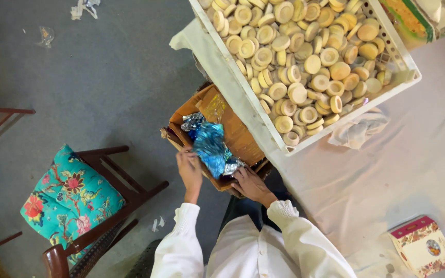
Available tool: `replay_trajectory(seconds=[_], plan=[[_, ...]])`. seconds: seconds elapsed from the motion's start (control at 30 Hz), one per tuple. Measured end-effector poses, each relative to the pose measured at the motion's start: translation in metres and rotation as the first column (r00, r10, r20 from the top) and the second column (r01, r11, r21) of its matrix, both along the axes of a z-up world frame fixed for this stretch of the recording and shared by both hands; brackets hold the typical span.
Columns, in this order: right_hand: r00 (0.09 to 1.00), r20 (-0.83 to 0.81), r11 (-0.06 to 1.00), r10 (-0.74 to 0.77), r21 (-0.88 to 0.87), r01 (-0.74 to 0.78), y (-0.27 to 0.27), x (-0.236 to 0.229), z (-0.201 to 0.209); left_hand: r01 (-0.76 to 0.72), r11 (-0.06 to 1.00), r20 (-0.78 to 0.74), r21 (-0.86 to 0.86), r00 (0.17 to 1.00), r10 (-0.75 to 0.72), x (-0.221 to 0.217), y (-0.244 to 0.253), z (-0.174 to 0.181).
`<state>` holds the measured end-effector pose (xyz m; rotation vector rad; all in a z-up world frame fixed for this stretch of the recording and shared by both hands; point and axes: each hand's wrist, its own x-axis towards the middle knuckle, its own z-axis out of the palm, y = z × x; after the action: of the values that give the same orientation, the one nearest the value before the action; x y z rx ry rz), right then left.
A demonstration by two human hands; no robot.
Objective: The person retrieves a sheet of blue and silver foil from a cardboard box and unfolds it on a table. They then place a small rectangular box onto the foil and proceed to wrap the box by folding the foil over its sides and edges.
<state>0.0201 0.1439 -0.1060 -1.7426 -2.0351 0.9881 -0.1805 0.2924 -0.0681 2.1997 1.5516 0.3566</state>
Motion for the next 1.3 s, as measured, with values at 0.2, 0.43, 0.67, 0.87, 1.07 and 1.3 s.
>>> replay_trajectory(seconds=[0.2, 0.43, 0.67, 0.87, 1.07, 1.3], plan=[[0.96, 0.258, 0.99, 0.107, 0.06, -0.126, 0.003, -0.016, -0.007, -0.05, 0.705, 0.691, -0.707, 0.162, 0.704, -0.018, -0.004, -0.011], [0.997, -0.062, 0.998, -0.049, 0.024, 0.05, 0.002, -0.023, 0.03, 0.45, 0.495, 0.492, -0.743, -0.134, 0.86, -0.049, -0.048, -0.089], [0.998, -0.053, 0.956, -0.018, 0.292, 0.033, -0.012, -0.042, -0.062, 0.151, 0.45, 0.443, -0.88, -0.079, 0.893, -0.005, -0.05, 0.055], [0.995, -0.01, 0.937, -0.103, 0.335, 0.1, 0.008, -0.042, -0.038, 0.135, 0.641, 0.651, -0.756, 0.264, 0.712, -0.033, -0.068, 0.018], [0.98, 0.064, 0.921, -0.187, 0.358, 0.152, -0.009, -0.024, 0.012, 0.167, 0.593, 0.614, -0.787, 0.292, 0.733, -0.007, -0.064, 0.03], [0.399, -0.573, 0.635, -0.715, -0.295, 0.714, -0.086, 0.038, 0.08, 0.312, 0.498, 0.584, -0.809, 0.334, 0.739, 0.049, -0.066, 0.022]])
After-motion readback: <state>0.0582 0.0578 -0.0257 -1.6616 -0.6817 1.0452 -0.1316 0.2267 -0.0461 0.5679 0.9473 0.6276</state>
